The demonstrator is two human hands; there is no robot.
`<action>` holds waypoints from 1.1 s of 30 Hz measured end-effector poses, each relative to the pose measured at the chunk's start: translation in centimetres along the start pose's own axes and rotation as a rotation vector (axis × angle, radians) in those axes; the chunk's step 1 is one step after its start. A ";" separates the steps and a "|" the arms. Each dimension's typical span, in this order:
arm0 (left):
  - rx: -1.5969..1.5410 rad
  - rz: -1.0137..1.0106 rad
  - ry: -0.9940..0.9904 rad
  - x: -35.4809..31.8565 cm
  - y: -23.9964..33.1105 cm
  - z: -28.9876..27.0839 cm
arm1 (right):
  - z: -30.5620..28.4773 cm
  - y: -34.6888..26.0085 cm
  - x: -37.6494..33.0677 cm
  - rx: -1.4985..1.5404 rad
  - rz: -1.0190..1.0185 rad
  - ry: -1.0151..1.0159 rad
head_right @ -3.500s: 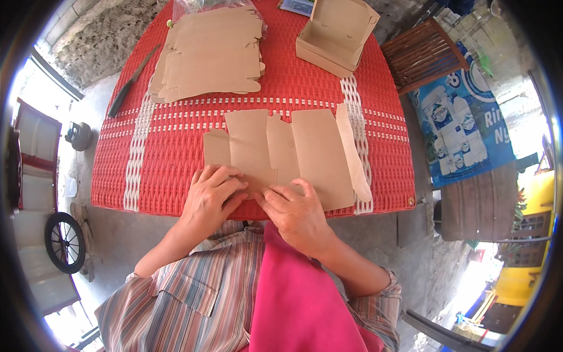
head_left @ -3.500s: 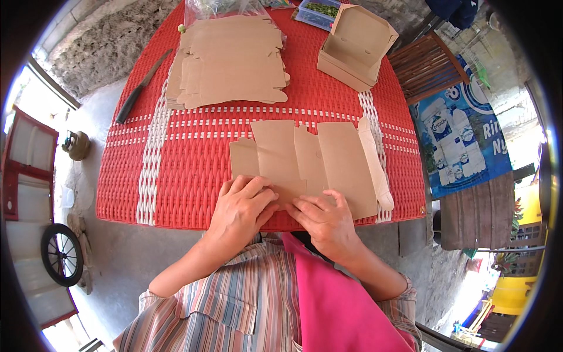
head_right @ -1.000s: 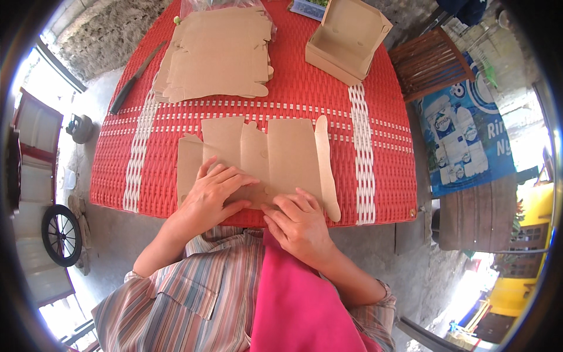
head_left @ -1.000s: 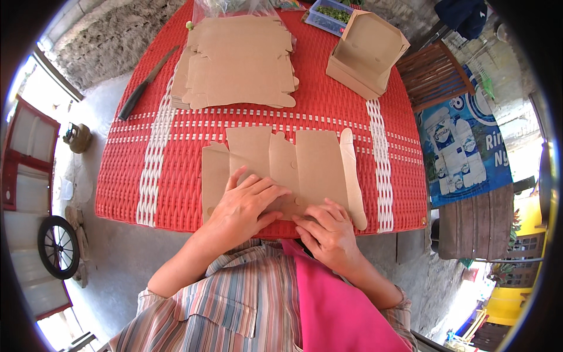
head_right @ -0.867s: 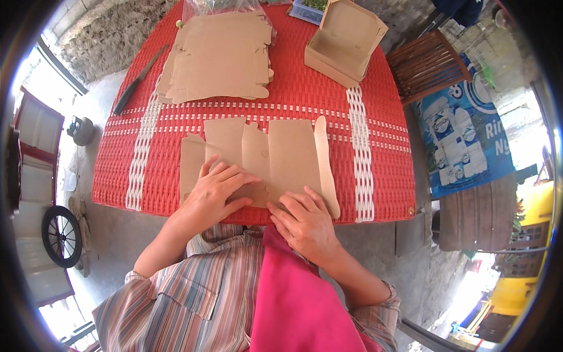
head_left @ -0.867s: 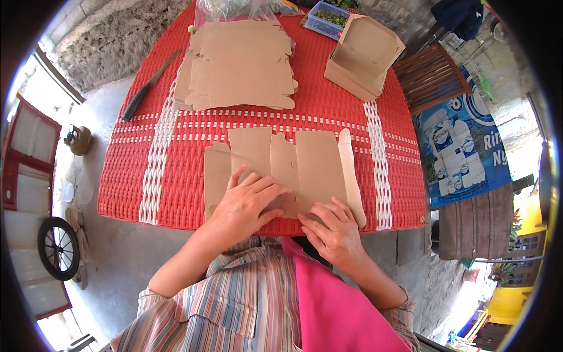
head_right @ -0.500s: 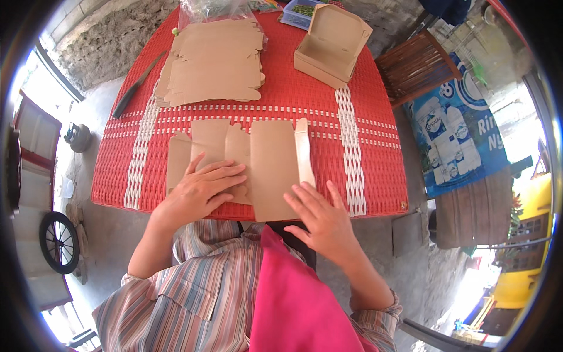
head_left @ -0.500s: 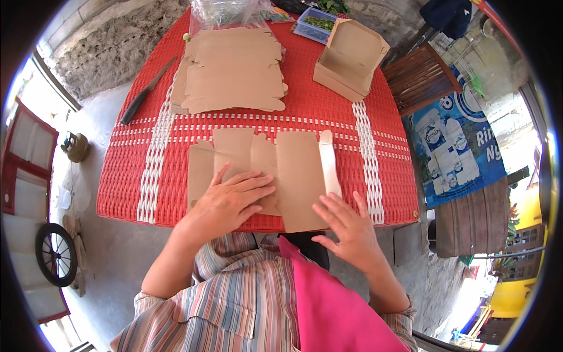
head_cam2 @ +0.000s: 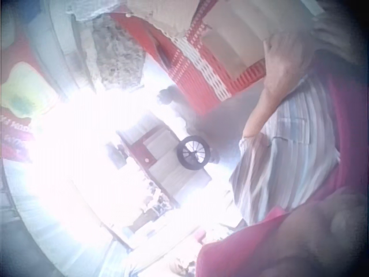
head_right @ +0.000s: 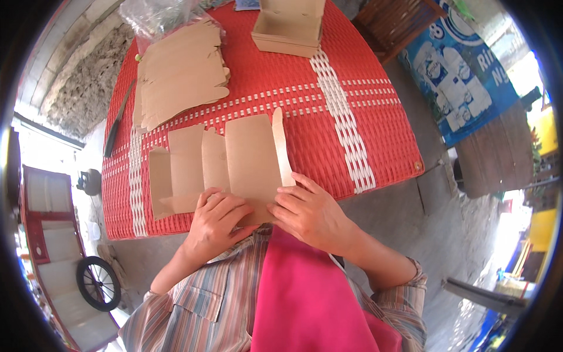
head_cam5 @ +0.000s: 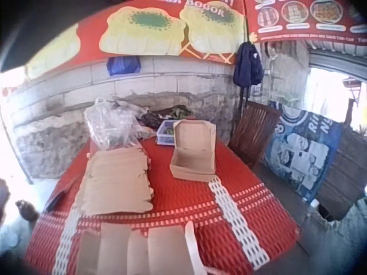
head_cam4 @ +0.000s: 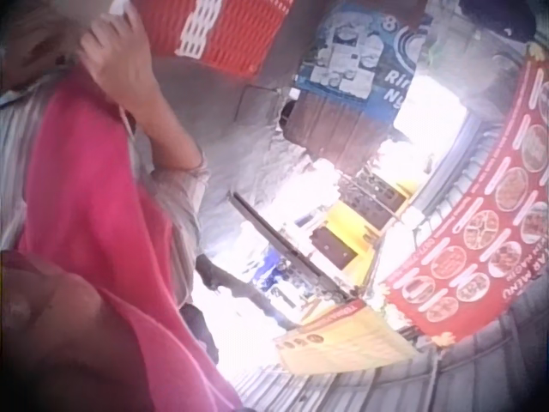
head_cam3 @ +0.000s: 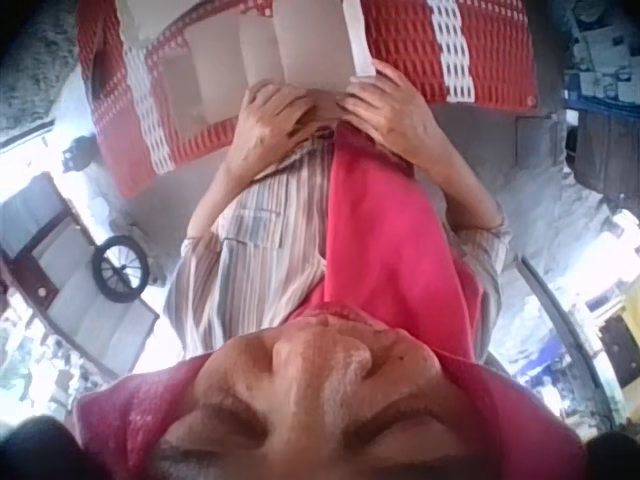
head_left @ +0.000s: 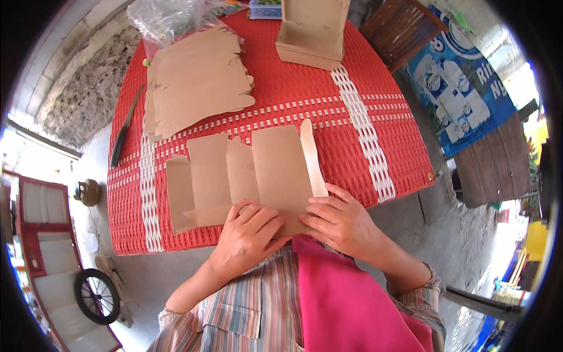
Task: The person assembles flat cardboard pieces into small rectangular boxes by hand. They fold the cardboard along pre-scored lines, tuck the flaps into slots, and secure the structure to form a finished box. The person repeats this process for multiple units, stacking the completed boxes on the table.
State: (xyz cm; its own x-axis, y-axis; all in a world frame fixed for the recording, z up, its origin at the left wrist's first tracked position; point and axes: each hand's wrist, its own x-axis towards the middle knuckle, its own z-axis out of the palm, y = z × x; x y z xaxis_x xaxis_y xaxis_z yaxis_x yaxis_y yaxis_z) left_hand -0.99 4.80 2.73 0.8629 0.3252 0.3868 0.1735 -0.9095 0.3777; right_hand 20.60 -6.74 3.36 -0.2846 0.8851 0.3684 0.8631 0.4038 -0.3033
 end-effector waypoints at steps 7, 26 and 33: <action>-0.204 -0.239 0.103 0.9 -0.6 0.5 | 0.3 1.6 0.7 0.129 0.140 0.075; -0.126 -0.295 0.008 2.0 -0.8 1.1 | 1.7 1.7 0.5 -0.013 0.019 -0.022; -0.091 -0.289 -0.037 2.1 -0.6 0.8 | 1.2 2.2 0.2 0.022 0.006 -0.024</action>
State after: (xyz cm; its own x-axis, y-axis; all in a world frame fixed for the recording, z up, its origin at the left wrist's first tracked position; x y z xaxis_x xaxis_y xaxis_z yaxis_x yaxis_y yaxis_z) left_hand 1.12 5.80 2.65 0.8008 0.5561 0.2222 0.3727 -0.7533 0.5419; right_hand 21.89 -5.38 1.72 -0.2900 0.8926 0.3452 0.8554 0.4035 -0.3248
